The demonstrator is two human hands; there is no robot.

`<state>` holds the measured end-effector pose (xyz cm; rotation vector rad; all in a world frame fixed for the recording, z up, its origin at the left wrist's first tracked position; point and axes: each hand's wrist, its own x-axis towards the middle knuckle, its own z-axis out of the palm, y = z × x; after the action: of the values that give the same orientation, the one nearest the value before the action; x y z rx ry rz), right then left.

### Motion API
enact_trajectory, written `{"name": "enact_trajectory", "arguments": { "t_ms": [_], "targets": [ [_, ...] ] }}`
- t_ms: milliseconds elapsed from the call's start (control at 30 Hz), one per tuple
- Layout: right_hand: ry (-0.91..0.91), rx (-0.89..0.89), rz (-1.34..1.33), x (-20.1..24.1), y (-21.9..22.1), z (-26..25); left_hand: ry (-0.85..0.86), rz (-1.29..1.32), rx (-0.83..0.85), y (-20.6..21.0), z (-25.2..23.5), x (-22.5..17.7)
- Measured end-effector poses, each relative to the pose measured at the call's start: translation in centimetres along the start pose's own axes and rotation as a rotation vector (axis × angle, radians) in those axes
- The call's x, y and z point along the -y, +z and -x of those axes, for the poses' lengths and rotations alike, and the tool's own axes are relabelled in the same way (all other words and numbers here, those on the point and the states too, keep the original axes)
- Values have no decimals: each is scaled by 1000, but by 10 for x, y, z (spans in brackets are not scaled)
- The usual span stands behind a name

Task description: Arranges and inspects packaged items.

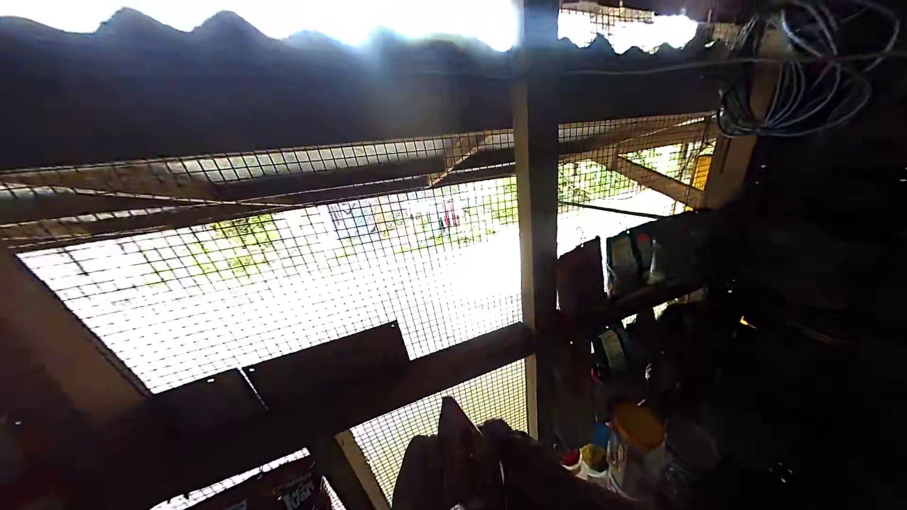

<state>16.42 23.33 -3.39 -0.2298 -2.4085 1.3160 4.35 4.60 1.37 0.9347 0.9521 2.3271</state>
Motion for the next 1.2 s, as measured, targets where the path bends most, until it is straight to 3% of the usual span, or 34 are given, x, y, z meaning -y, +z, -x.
{"name": "enact_trajectory", "arguments": {
  "t_ms": [100,167,233,333,500,600,667,800,833,900,1000,1100,1200],
  "targets": [
    [75,-131,31,-21,-33,-9,-99,-77,-98,-2,7,-5],
    [41,-218,-122,9,-49,-15,-137,-90,-94,-3,8,-3],
    [9,-93,-246,57,-52,-17,-153,-69,-33,0,11,6],
    [23,152,-231,88,-30,-20,-132,30,101,8,11,19],
    [178,78,-366,59,3,-19,-61,65,-77,9,16,20],
    [143,64,-433,24,17,-2,-55,80,-145,5,22,20],
    [118,109,-348,-4,21,6,-61,77,-195,3,24,19],
    [152,580,215,-20,-16,-22,2,118,-206,-9,30,5],
    [116,562,297,-32,-21,-26,21,116,-177,-14,31,0],
    [-11,283,262,-39,-33,-26,44,77,-111,-24,31,-5],
    [-135,-2,86,-2,-43,-31,38,-19,-60,-25,28,5],
    [35,133,-239,46,-24,-28,-47,-4,-29,-5,25,25],
    [-19,94,-471,42,22,-20,-68,87,-104,6,22,38]
  ]
}}
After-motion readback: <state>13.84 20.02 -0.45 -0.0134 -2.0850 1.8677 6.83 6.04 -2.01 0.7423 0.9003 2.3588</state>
